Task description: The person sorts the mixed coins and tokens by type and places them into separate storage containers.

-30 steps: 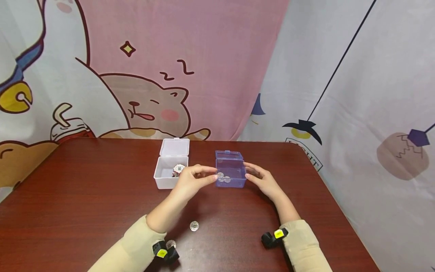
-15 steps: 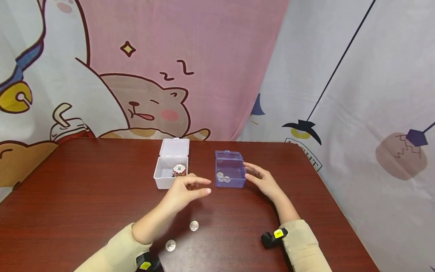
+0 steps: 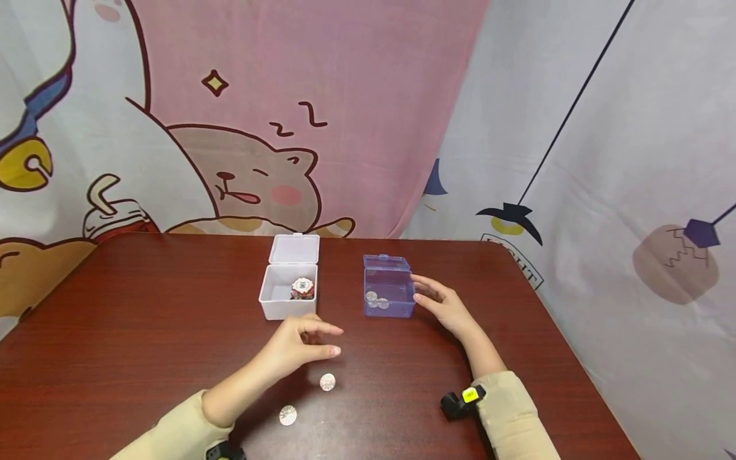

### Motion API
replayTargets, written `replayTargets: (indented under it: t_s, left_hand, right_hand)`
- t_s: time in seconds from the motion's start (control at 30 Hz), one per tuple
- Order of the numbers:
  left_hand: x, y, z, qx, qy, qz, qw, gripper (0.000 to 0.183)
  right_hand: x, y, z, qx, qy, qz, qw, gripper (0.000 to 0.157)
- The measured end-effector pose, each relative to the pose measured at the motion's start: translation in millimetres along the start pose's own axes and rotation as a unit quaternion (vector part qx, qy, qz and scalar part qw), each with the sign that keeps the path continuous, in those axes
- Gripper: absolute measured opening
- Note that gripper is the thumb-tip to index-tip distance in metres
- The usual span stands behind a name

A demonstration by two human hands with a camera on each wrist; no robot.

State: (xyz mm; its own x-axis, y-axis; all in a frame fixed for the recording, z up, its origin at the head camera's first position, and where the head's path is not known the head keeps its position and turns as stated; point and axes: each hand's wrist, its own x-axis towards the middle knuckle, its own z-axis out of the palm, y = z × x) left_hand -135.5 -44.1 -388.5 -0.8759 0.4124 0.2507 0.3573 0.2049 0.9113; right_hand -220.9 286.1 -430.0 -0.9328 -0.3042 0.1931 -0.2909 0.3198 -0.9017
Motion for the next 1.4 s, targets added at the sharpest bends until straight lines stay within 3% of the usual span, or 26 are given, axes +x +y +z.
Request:
replayTargets:
  t_s: [0.17, 0.5, 0.87, 1.17, 1.4]
  left_hand:
    - [-6.0, -5.5, -3.7, 0.006, -0.026, 0.0, 0.9996, 0.028]
    - [-14.1, -18.1, -2.8, 0.03, -0.068, -0.016, 0.9971, 0.027]
    - [-17.2, -27.8, -0.1, 0.074, -0.087, -0.023, 0.9931, 0.026]
    - [-20.5, -30.5, 2.7, 0.179, -0.094, 0.001, 0.9793, 0.026]
    - [-20.9, -29.4, 4.0, 0.195, -0.095, 0.006, 0.9762, 0.028]
  right_hand:
    - [2, 7, -0.7, -0.004, -0.002, -0.016, 1.0, 0.046]
    - [1, 6, 0.3, 0.004, 0.001, -0.008, 1.0, 0.044]
    - [1, 5, -0.1, 0.011, 0.002, -0.006, 1.0, 0.044]
    - [1, 4, 0.2, 0.006, 0.002, -0.007, 1.0, 0.044]
    - [1, 6, -0.9, 0.006, 0.003, -0.004, 1.0, 0.043]
